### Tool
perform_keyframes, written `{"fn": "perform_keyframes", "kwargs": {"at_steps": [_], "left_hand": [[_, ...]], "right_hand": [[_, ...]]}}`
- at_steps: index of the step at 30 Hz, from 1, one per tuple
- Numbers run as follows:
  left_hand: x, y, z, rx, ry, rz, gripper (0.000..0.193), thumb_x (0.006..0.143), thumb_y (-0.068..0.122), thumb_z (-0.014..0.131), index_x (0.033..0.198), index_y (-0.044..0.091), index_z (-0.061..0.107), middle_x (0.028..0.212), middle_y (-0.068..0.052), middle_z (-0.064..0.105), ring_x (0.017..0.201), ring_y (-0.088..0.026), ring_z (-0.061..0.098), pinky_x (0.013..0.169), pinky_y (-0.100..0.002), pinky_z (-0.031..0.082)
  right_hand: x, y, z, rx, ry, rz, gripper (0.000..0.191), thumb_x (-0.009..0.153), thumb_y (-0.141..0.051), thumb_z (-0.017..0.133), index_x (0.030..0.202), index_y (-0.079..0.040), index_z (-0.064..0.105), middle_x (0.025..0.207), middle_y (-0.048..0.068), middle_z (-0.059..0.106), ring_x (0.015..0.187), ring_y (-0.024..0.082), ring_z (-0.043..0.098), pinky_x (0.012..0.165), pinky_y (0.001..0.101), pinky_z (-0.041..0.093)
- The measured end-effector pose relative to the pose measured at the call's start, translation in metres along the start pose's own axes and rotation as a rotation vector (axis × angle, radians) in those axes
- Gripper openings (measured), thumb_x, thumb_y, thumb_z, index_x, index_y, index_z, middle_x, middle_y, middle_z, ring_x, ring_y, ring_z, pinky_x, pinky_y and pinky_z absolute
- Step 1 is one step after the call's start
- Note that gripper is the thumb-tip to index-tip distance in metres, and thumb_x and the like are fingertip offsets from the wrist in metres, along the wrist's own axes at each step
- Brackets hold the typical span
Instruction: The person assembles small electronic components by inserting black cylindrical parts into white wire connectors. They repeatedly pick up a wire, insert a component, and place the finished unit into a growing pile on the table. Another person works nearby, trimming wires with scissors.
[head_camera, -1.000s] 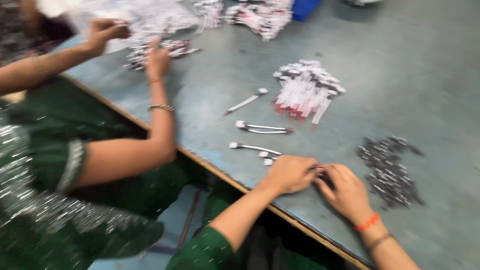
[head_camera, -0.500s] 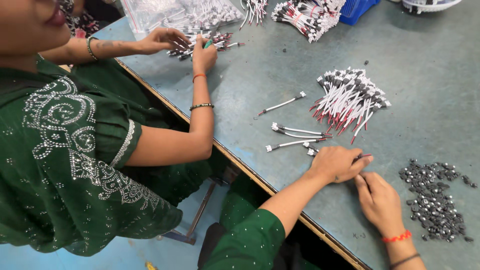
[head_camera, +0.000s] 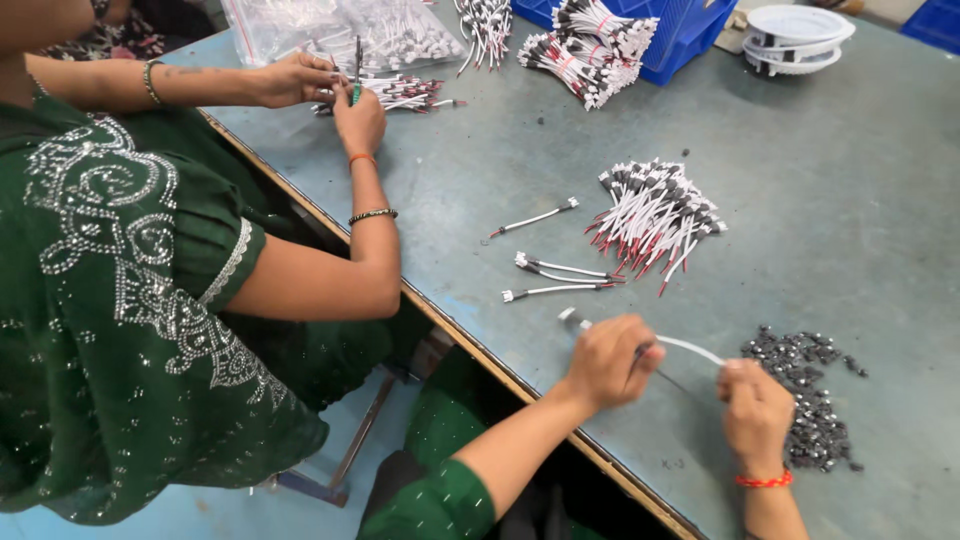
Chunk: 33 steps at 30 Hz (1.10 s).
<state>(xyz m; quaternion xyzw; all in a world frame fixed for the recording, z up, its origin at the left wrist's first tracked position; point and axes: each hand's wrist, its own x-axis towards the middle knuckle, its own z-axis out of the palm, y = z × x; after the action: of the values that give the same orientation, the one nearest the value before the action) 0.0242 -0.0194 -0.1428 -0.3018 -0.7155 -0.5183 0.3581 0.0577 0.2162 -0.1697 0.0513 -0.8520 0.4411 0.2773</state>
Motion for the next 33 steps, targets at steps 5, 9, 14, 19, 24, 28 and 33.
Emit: {"fn": "perform_keyframes", "kwargs": {"at_steps": [5,9,14,19,24,28,33], "left_hand": [[-0.013,0.029,-0.006,-0.019,-0.179,-0.238,0.026,0.102,0.038,0.067,0.099,0.012,0.066,0.084,-0.007,0.071,0.073,-0.028,0.069,0.067,-0.04,0.054],[0.001,0.018,0.021,-0.096,-0.292,-0.543,0.035,0.096,0.046,0.068,0.107,0.013,0.069,0.076,-0.01,0.069,0.071,-0.031,0.07,0.064,-0.041,0.053],[0.013,0.003,0.065,-0.11,-0.088,-0.599,0.033,0.102,0.044,0.061,0.113,0.014,0.07,0.079,-0.006,0.071,0.072,-0.027,0.07,0.067,-0.04,0.054],[0.011,-0.004,0.075,-0.436,-0.037,-0.635,0.033,0.101,0.036,0.055,0.125,0.013,0.062,0.089,0.0,0.074,0.07,-0.024,0.068,0.064,-0.038,0.055],[0.011,-0.015,0.075,-0.514,0.02,-0.74,0.032,0.104,0.035,0.053,0.125,0.011,0.058,0.075,-0.009,0.066,0.063,-0.029,0.064,0.059,-0.044,0.052],[0.02,-0.029,0.083,-0.168,0.032,-0.703,0.039,0.109,0.045,0.052,0.103,0.007,0.058,0.075,-0.019,0.066,0.074,-0.042,0.066,0.063,-0.053,0.048],[0.028,-0.033,0.086,0.091,-0.092,-0.794,0.047,0.105,0.055,0.047,0.096,0.01,0.06,0.078,-0.025,0.068,0.08,-0.051,0.065,0.069,-0.062,0.047]], "right_hand": [[0.003,0.013,-0.009,0.62,0.244,0.199,0.04,0.123,-0.024,0.048,0.089,-0.004,0.053,0.078,0.002,0.056,0.068,0.013,0.054,0.067,0.0286,0.045],[-0.004,0.006,0.007,0.419,0.019,0.292,0.028,0.115,-0.022,0.047,0.096,-0.004,0.059,0.078,0.002,0.059,0.067,0.012,0.055,0.062,0.0278,0.047],[-0.012,-0.013,0.02,0.081,-0.248,0.224,0.028,0.108,-0.021,0.053,0.093,0.0,0.063,0.069,0.006,0.061,0.062,0.014,0.057,0.058,0.0299,0.047],[-0.005,-0.025,0.02,-0.109,-0.283,0.118,0.022,0.102,-0.019,0.056,0.096,0.0,0.065,0.07,0.012,0.066,0.062,0.022,0.065,0.061,0.0345,0.051],[-0.002,-0.027,0.028,-0.197,-0.305,0.057,0.023,0.1,-0.022,0.055,0.097,-0.003,0.066,0.076,0.014,0.07,0.07,0.031,0.069,0.066,0.0403,0.053],[-0.001,-0.026,0.041,-0.414,-0.311,0.015,0.025,0.101,-0.023,0.051,0.093,-0.004,0.065,0.08,0.013,0.071,0.078,0.036,0.069,0.069,0.0455,0.051],[-0.002,-0.031,0.047,-0.254,-0.236,0.093,0.028,0.105,-0.023,0.048,0.093,-0.004,0.065,0.077,0.014,0.07,0.074,0.035,0.069,0.069,0.044,0.052]]}}
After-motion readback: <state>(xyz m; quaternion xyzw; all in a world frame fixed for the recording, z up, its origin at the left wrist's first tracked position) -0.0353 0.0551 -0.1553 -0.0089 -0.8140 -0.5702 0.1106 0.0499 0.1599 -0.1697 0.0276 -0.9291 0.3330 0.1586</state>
